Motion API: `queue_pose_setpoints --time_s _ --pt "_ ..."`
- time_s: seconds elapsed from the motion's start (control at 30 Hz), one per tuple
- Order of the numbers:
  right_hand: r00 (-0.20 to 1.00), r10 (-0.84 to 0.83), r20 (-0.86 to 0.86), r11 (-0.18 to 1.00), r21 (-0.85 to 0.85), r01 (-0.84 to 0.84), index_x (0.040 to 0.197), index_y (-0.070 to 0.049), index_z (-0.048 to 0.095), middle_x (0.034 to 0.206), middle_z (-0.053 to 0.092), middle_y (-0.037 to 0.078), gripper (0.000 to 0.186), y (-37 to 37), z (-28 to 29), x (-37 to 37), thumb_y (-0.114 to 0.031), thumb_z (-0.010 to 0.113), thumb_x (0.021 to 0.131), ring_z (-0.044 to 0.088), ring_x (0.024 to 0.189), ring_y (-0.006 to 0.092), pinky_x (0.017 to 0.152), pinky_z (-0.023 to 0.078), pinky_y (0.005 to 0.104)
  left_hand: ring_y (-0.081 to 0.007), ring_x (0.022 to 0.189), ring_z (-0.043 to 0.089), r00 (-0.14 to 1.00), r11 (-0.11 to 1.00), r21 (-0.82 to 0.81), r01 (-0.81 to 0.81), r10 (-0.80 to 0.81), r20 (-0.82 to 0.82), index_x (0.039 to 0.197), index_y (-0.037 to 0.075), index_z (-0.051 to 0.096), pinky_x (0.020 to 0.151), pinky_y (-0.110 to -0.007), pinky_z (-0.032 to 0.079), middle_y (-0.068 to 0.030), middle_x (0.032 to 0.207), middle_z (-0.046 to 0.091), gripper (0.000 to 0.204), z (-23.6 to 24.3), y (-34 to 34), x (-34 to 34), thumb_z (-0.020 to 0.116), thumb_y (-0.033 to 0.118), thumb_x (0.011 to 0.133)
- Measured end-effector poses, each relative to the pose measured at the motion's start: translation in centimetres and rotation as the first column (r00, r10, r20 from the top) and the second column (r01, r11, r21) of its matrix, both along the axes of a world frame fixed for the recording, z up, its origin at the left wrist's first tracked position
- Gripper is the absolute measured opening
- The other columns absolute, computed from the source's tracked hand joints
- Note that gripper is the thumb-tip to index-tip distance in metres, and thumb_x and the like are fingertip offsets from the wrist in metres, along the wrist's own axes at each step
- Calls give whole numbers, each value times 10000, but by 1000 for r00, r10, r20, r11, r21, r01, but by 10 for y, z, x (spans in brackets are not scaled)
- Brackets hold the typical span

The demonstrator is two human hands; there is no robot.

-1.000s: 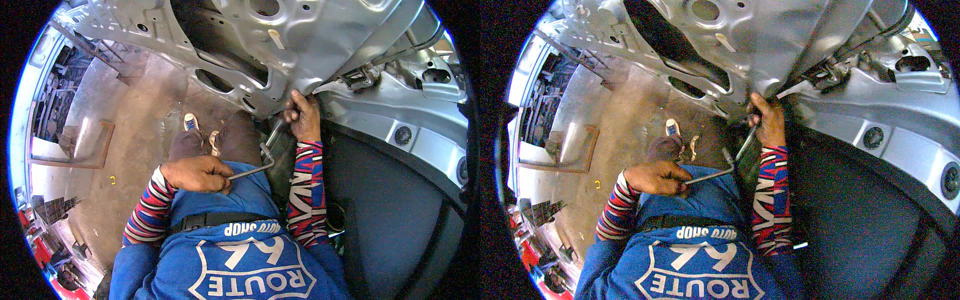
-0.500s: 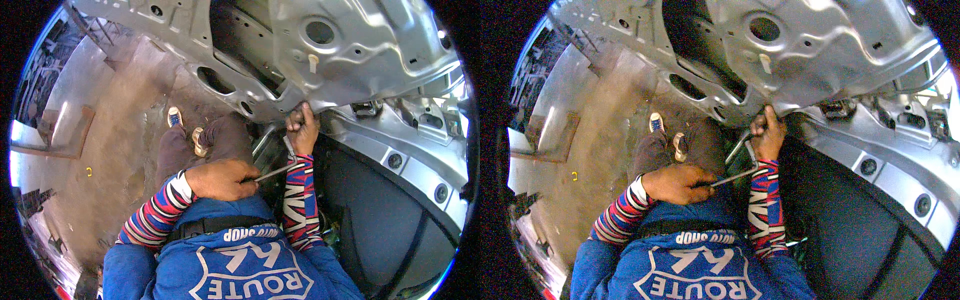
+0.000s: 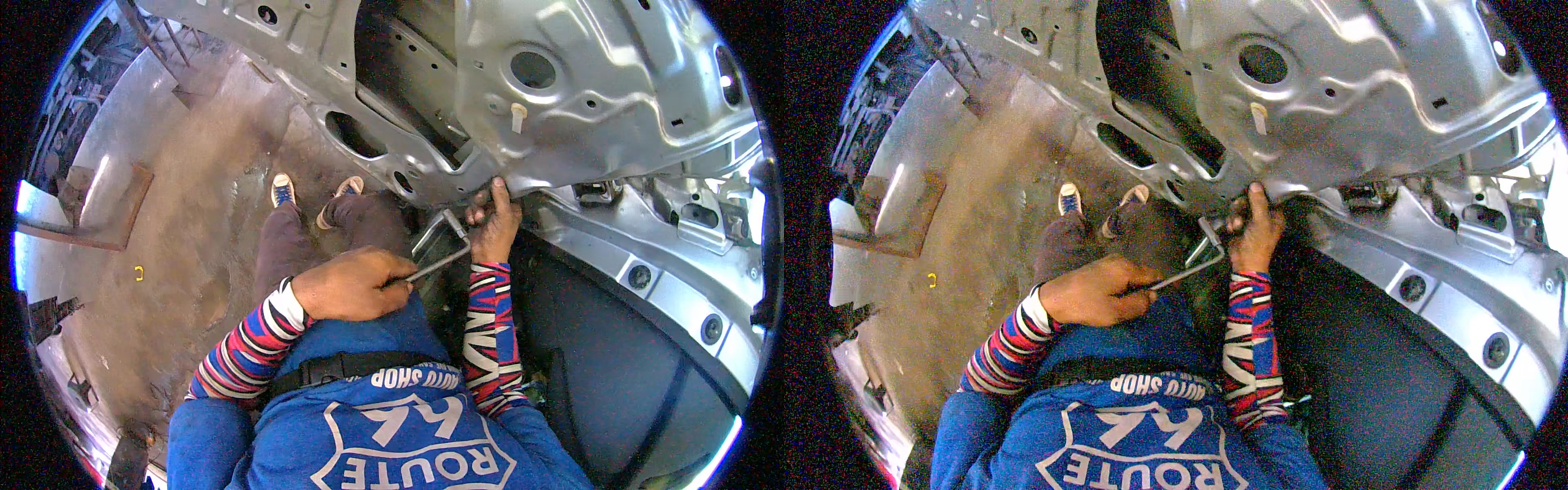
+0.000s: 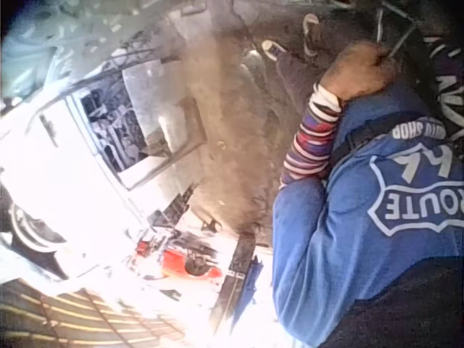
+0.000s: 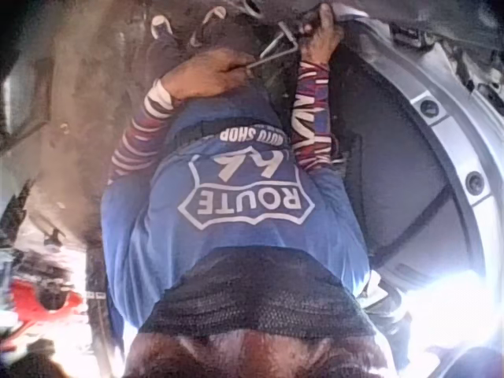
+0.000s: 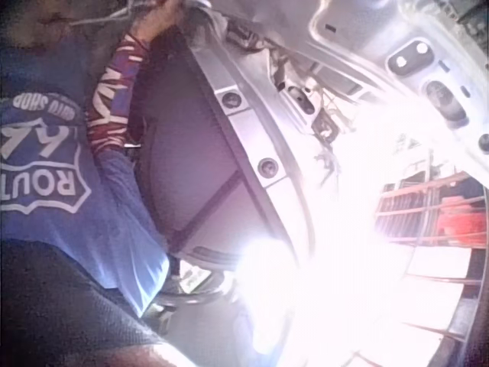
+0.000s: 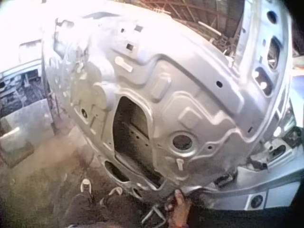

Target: The person sits on the floor and uses a hammer and metal file to shape and smooth a white car fender. They then move to a white car and use a wrench to tighten bolts on the open driver-side door hinge.

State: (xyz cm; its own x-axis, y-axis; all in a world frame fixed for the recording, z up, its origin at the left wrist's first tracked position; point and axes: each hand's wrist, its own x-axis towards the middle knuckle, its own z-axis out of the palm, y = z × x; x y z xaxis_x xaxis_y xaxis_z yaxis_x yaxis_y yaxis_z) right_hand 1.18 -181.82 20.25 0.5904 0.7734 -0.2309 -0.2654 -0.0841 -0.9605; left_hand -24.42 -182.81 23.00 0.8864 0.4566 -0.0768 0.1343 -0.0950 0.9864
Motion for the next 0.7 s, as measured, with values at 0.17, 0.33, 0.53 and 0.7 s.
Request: queue_pose_setpoints --time_s 0.17,0.33,0.53,0.7 --pt "998 54 -43 999 1 -54 891 -92 568 634 501 -16 160 -1 2 8 -172 706 878 435 475 80 439 347 254 -446 855 630 999 999 -39 -22 20 -31 1050 -29 641 769 -481 493 -286 879 642 289 1 -8 0 542 207 916" --pt "998 31 -58 997 68 -27 817 -91 609 632 526 1 208 1 -2 9 -245 747 842 468 476 101 412 362 242 -451 851 626 997 999 -25 -48 47 -54 1060 -37 632 765 -478 492 -291 877 638 291 8 -15 2 542 203 924" --pt "988 89 -123 990 120 -75 899 -75 587 663 559 18 183 -1 -2 15 -222 695 893 463 464 103 440 374 261 -444 866 625 1000 1000 9 -13 13 -19 1120 -55 595 772 -462 488 -304 895 630 301 25 -17 15 518 180 949" --pt "942 290 -168 957 76 -281 846 -63 585 810 641 138 373 -11 -12 34 -420 552 946 530 521 179 502 436 294 -395 814 628 1000 997 -80 1 -2 -8 1119 -57 572 754 -437 482 -276 851 616 282 41 -21 37 484 171 979"
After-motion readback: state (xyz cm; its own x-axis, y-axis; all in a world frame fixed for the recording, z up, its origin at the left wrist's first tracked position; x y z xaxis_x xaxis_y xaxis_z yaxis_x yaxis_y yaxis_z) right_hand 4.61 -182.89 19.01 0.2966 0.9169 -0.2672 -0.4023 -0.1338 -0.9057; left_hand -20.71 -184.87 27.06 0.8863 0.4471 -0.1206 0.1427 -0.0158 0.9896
